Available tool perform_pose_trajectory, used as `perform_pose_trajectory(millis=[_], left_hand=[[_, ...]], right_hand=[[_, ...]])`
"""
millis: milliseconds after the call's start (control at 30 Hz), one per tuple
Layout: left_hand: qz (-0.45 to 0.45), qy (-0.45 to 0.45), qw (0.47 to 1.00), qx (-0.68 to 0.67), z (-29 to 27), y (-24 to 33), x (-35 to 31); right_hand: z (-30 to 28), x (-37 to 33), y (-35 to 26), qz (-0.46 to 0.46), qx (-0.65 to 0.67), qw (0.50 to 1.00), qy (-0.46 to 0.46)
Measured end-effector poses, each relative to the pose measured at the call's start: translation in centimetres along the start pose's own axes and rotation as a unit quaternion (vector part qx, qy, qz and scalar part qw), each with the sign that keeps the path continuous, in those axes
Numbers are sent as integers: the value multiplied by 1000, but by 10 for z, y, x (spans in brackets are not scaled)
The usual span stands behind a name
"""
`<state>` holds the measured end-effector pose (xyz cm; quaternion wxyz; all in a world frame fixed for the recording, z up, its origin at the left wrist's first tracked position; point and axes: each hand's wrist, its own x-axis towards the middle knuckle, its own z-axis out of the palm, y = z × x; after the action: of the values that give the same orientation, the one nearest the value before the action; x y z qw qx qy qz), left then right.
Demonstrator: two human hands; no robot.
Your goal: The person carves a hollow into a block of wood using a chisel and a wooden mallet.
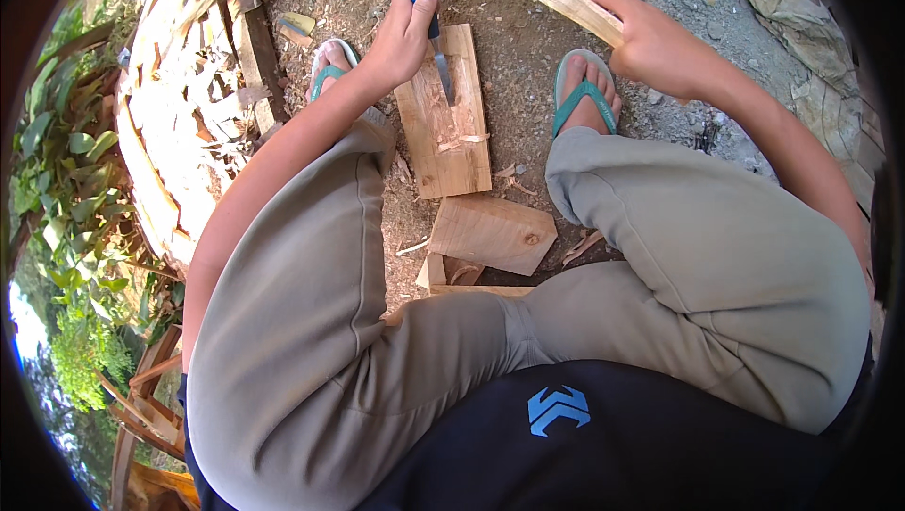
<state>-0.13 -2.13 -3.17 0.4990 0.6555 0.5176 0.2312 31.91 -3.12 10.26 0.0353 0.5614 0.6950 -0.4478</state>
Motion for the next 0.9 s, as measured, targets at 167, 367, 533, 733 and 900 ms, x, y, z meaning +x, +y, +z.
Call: perform_pose_trajectory(millis=[167,367,533,733,900], left_hand=[[11,-18,1000,17,9,15,7],[14,-42,998,42,13,-7,-21],[47,-33,998,-26,-8,14,-3],[8,-65,977,-205,-18,52,1],[-11,-20,986,-168,-17,40,-1]], right_hand=[[-51,2,-12,-4,-51,992,112],[-2,-13,5,2,-40,999,8],[-25,-11,18,14,54,994,90],[-46,-19,-26,103,136,983,67],[-42,-20,-24,73,44,993,78]])
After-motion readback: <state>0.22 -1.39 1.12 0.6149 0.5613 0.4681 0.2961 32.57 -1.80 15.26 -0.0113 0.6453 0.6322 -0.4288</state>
